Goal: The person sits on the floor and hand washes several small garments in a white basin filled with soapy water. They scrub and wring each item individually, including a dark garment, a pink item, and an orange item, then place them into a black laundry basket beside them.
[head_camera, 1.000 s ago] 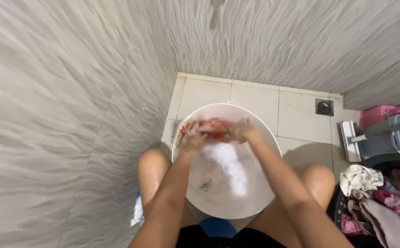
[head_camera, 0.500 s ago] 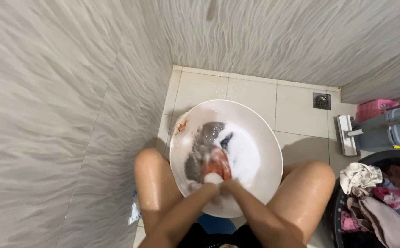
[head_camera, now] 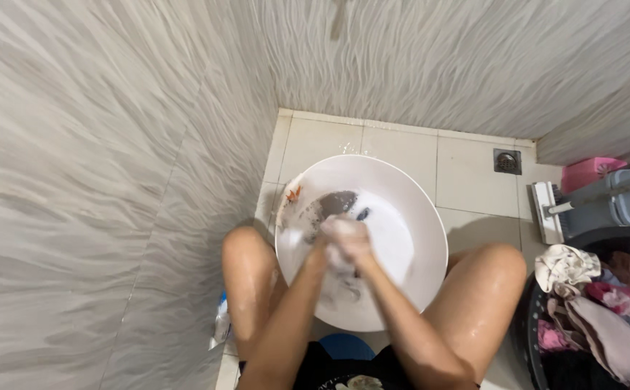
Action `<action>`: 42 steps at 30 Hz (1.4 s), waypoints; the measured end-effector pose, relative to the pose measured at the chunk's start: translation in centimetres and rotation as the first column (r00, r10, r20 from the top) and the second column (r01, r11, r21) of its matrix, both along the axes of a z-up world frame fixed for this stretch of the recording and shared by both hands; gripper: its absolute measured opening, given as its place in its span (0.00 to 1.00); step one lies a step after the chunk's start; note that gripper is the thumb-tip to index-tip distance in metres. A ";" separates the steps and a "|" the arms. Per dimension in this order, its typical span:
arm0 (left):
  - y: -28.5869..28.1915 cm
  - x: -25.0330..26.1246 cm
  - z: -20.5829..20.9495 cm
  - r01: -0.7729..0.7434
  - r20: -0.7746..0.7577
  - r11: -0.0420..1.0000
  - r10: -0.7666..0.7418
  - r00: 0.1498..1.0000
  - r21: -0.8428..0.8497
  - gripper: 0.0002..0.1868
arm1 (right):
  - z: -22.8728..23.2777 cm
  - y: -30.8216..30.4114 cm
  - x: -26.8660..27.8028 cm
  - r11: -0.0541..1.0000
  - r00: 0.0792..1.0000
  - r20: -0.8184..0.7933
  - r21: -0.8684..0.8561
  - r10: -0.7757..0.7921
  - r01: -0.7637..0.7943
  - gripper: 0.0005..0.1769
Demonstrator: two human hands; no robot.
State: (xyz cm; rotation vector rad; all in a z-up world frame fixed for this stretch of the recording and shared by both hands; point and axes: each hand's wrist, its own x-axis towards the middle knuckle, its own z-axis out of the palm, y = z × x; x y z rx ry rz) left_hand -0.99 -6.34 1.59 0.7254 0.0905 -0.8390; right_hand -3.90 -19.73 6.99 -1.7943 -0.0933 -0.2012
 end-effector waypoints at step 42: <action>-2.4 2.5 1.7 -0.251 0.566 0.846 -0.071 0.821 0.470 0.19 | -0.4 3.0 4.6 0.802 0.862 0.243 0.536 -0.445 0.263 0.08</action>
